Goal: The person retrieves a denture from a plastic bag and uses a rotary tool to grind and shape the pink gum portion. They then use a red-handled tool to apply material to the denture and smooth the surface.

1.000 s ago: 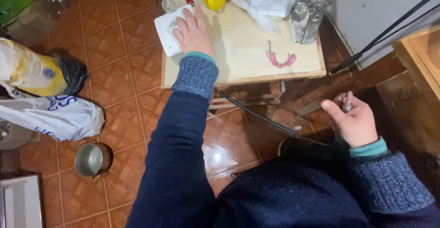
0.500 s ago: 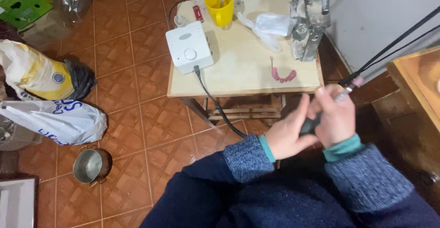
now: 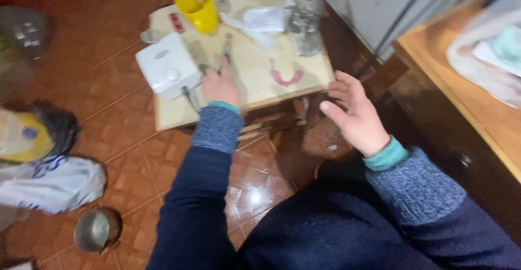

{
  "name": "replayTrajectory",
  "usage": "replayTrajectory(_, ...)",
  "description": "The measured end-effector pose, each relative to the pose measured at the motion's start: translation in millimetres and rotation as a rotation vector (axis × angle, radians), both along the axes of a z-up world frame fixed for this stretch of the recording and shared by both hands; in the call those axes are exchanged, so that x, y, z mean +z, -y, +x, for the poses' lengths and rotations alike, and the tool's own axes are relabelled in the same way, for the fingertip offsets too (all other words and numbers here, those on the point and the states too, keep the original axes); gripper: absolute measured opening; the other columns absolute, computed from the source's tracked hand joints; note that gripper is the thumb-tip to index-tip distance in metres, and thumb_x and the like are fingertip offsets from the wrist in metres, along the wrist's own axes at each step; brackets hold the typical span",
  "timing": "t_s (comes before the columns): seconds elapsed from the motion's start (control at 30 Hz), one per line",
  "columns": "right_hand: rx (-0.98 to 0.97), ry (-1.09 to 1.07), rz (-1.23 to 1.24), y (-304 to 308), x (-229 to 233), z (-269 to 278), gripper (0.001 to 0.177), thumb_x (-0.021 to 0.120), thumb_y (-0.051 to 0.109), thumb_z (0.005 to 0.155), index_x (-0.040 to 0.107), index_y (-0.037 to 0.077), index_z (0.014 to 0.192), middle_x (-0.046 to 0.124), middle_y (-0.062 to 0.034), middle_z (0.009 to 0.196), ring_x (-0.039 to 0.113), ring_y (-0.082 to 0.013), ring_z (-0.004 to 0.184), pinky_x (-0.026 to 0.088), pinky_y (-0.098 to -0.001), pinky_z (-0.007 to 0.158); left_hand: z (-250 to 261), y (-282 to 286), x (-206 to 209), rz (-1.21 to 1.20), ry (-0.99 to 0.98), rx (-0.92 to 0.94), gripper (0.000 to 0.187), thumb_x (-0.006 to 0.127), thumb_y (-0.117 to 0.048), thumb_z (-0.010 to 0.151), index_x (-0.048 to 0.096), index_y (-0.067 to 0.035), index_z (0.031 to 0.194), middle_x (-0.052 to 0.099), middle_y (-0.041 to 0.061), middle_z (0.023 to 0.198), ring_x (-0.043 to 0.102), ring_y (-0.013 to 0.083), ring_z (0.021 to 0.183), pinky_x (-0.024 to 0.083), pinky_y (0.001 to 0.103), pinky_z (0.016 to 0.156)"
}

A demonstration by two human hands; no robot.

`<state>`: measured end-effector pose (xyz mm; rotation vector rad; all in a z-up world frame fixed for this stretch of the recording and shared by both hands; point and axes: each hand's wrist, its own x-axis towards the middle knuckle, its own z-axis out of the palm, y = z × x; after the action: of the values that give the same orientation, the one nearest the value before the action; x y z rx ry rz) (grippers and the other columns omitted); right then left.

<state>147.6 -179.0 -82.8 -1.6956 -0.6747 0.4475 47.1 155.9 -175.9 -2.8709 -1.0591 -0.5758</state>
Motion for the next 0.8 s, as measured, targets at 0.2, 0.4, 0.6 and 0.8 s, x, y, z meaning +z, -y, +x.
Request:
replayTrajectory(0.2,0.033,-0.037,0.130,23.6,50.0,-16.5,0.061,0.070,0.008,0.095,0.041,0.002,0.148,0.058,-0.0128,0.131,0.059,-0.0201,0.120,0.051,-0.0348,0.104,-20.1,62.5,82.6,-0.047,-0.007,-0.097,0.065,0.069,-0.036,0.088,0.053,-0.012,0.146,0.049,0.021,0.145,0.047,0.0409,0.122,0.037,0.058,0.096)
replayTrajectory(0.4,0.123,-0.195,0.085,35.3,82.7,-32.4,0.055,0.069,0.006,0.094,0.044,0.001,0.143,0.058,-0.0115,0.128,0.059,-0.0181,0.115,0.054,-0.0330,0.095,-51.3,156.2,163.0,0.005,0.233,-0.457,0.053,0.065,-0.027,0.100,0.058,-0.001,0.145,0.059,0.016,0.147,0.053,0.0359,0.136,0.030,0.054,0.115)
replayTrajectory(0.6,0.116,-0.359,-0.220,42.3,-6.7,-52.1,0.043,0.063,0.018,0.096,0.054,0.005,0.136,0.068,-0.0101,0.124,0.067,-0.0183,0.112,0.058,-0.0328,0.092,-10.1,286.1,106.3,-0.368,0.591,-1.064,0.065,0.072,-0.056,0.066,0.071,-0.008,0.112,0.067,0.011,0.114,0.062,0.0331,0.112,0.044,0.059,0.098)
replayTrajectory(0.8,0.204,0.448,-0.103,53.9,37.4,-65.3,0.056,0.061,0.032,0.096,0.049,0.002,0.142,0.056,-0.0195,0.143,0.056,-0.0352,0.133,0.049,-0.0440,0.108,10.9,234.1,-79.7,-2.153,0.400,-0.659,0.072,0.047,-0.049,0.096,0.052,0.013,0.132,0.064,0.024,0.115,0.058,0.0359,0.110,0.048,0.050,0.103)
